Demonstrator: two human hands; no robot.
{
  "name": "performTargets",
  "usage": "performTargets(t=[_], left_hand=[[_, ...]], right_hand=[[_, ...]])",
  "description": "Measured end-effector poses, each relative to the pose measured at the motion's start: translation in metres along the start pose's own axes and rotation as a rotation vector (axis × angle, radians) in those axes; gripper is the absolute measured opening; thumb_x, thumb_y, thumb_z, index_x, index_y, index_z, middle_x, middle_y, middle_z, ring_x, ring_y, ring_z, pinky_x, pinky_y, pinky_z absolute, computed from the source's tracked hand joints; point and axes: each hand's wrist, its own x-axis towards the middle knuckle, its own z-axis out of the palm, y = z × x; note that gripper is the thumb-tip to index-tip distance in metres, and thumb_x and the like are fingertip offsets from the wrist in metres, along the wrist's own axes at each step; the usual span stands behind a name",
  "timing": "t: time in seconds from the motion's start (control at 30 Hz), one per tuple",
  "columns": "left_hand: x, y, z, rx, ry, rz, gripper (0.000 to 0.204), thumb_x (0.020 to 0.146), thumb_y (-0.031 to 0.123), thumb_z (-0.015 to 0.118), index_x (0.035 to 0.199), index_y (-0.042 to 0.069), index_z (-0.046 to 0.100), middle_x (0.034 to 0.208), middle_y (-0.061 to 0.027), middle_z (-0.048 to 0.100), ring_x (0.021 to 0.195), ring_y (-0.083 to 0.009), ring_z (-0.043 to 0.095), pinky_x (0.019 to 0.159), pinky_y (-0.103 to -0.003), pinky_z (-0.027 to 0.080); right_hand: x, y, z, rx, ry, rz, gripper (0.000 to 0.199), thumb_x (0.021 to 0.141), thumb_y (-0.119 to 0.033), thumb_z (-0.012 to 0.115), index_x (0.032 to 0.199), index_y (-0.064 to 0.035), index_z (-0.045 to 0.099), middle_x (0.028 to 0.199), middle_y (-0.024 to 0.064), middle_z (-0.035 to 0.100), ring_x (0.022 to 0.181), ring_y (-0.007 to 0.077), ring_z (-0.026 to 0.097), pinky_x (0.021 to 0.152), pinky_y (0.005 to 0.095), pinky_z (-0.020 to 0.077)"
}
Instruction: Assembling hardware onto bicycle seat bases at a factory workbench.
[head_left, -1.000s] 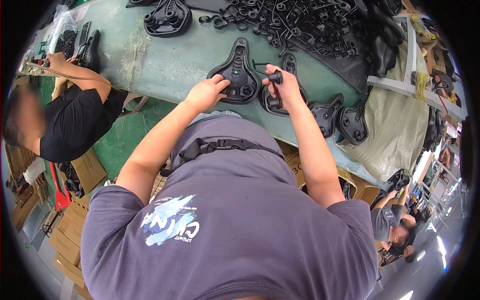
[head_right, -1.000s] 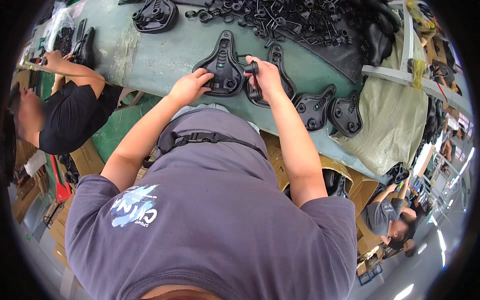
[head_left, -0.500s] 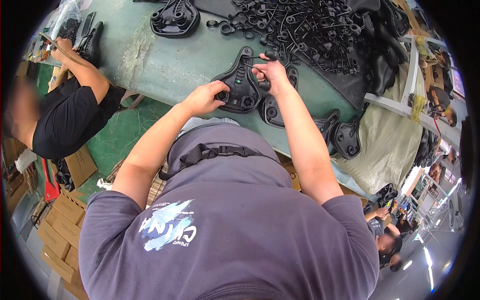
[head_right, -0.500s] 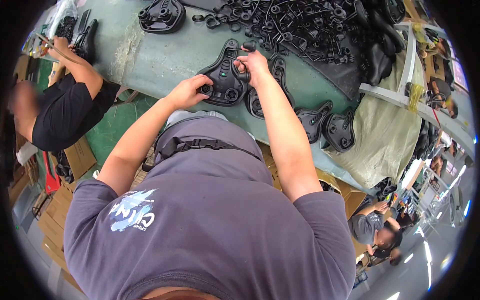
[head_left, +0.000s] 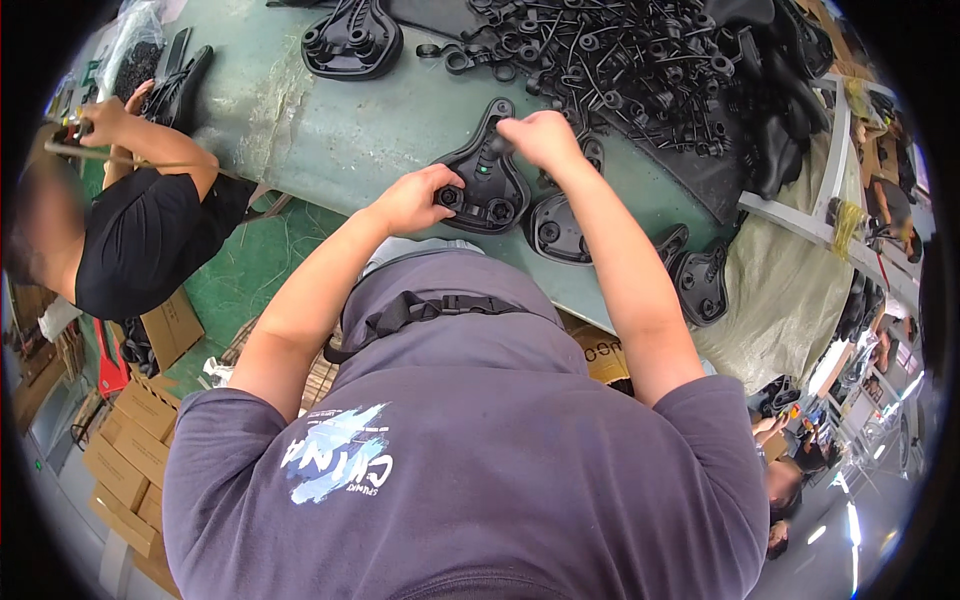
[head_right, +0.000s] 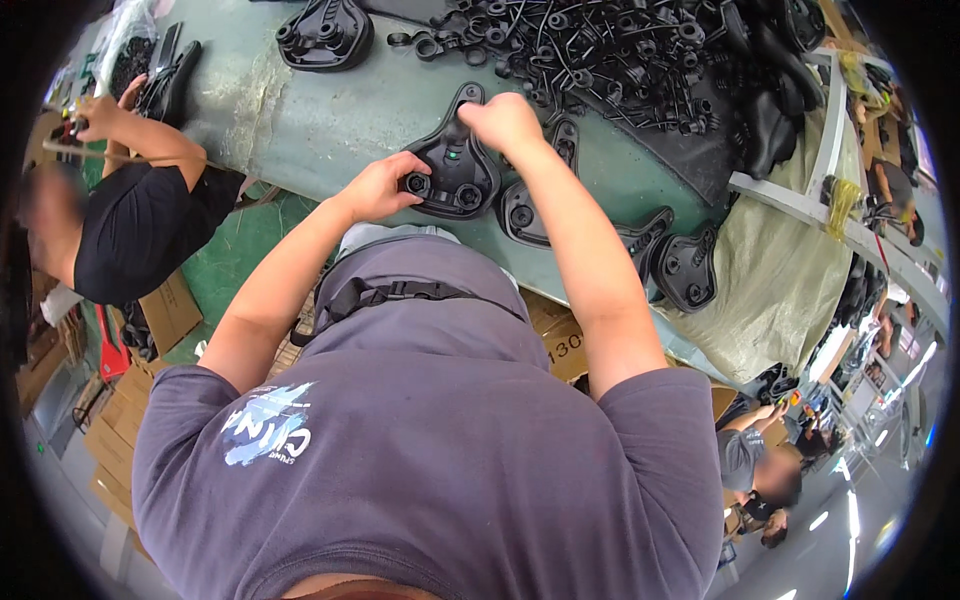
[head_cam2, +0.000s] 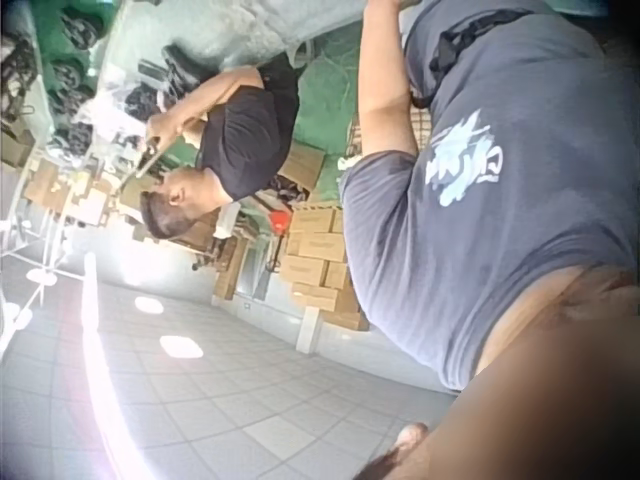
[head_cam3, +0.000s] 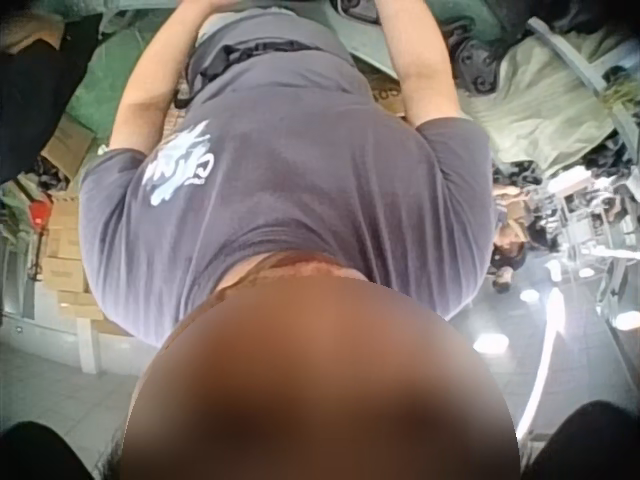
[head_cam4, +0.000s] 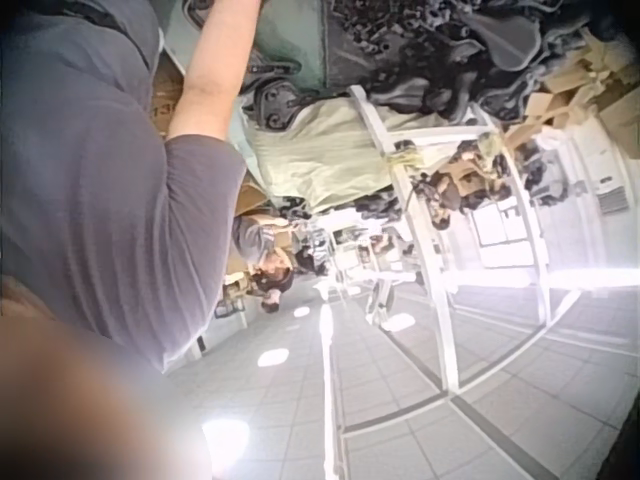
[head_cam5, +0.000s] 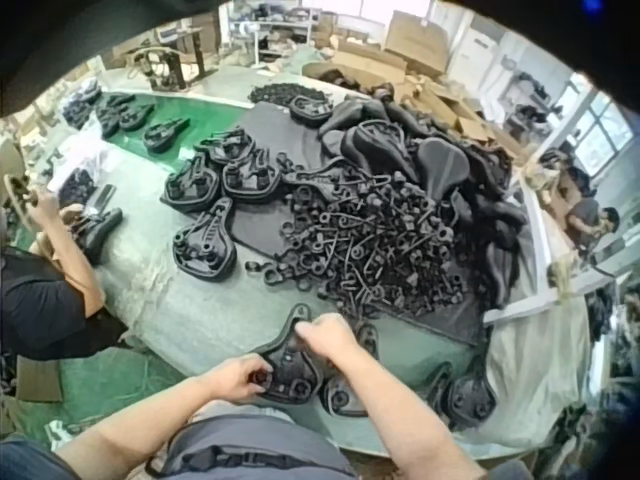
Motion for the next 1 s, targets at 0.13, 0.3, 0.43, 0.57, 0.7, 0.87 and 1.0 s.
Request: performTargets(t=[0.13, 0.3, 0.43, 0.57, 0.7, 0.87, 1.0], left_hand=[[0.000, 0.001, 0.000, -0.039, 0.007, -0.030, 0.051, 0.075, 0.003, 0.085, 0.122, 0.007, 0.067, 0.115, -0.0145, 0.068, 0.105, -0.0371, 0.069, 0.091, -0.044, 0.057], [0.002, -0.004, 0.005, 0.052, 0.071, 0.060, 0.051, 0.074, 0.003, 0.087, 0.121, 0.007, 0.067, 0.113, -0.0140, 0.068, 0.102, -0.0364, 0.070, 0.089, -0.043, 0.058], [0.009, 0.011, -0.005, 0.097, 0.094, 0.096, 0.058, 0.075, 0.017, 0.089, 0.127, 0.006, 0.065, 0.123, -0.0160, 0.068, 0.116, -0.0399, 0.065, 0.102, -0.046, 0.052], [0.015, 0.014, 0.007, 0.154, 0.587, 0.064, 0.070, 0.086, 0.043, 0.081, 0.139, 0.002, 0.061, 0.140, -0.0193, 0.065, 0.132, -0.0420, 0.057, 0.115, -0.051, 0.042], [0.058, 0.011, 0.049, 0.176, 0.512, -0.250, 0.061, 0.095, 0.050, 0.069, 0.134, 0.003, 0.066, 0.135, -0.0205, 0.068, 0.126, -0.0393, 0.061, 0.109, -0.050, 0.044], [0.081, 0.000, 0.047, 0.395, 0.712, -0.054, 0.040, 0.095, 0.042, 0.066, 0.113, 0.007, 0.072, 0.108, -0.0115, 0.074, 0.101, -0.0348, 0.066, 0.089, -0.049, 0.046], [0.086, 0.004, 0.042, 0.355, 0.673, -0.117, 0.041, 0.097, 0.045, 0.064, 0.113, 0.009, 0.073, 0.109, -0.0116, 0.074, 0.105, -0.0356, 0.066, 0.092, -0.050, 0.047]], right_hand=[[-0.039, -0.024, 0.037, -0.362, 0.085, -0.085, 0.047, 0.088, -0.041, 0.070, 0.104, 0.0035, 0.074, 0.105, 0.0275, 0.075, 0.099, 0.0402, 0.076, 0.088, 0.0489, 0.0620], [-0.047, -0.017, 0.089, -0.113, 0.264, -0.006, 0.059, 0.092, -0.043, 0.072, 0.120, 0.0084, 0.062, 0.115, 0.0302, 0.068, 0.104, 0.0436, 0.073, 0.091, 0.0518, 0.0597], [-0.031, 0.005, 0.071, 0.051, 0.232, -0.045, 0.066, 0.090, -0.047, 0.076, 0.123, 0.0094, 0.061, 0.123, 0.0312, 0.065, 0.109, 0.0451, 0.071, 0.096, 0.0499, 0.0576], [-0.063, 0.017, 0.074, -0.045, 0.317, -0.214, 0.087, 0.090, -0.050, 0.075, 0.150, 0.0064, 0.046, 0.143, 0.0348, 0.053, 0.130, 0.0474, 0.058, 0.110, 0.0518, 0.0483], [-0.060, 0.028, 0.105, -0.090, 0.392, -0.239, 0.082, 0.095, -0.050, 0.065, 0.156, 0.0004, 0.042, 0.149, 0.0323, 0.052, 0.133, 0.0479, 0.054, 0.112, 0.0577, 0.0425], [-0.039, 0.034, 0.108, -0.094, 0.626, -0.358, 0.073, 0.094, -0.047, 0.065, 0.150, -0.0020, 0.050, 0.133, 0.0247, 0.062, 0.118, 0.0442, 0.061, 0.103, 0.0554, 0.0463], [-0.036, 0.030, 0.102, -0.134, 0.639, -0.296, 0.072, 0.091, -0.045, 0.069, 0.150, -0.0068, 0.051, 0.128, 0.0195, 0.062, 0.118, 0.0416, 0.060, 0.103, 0.0529, 0.0458]])
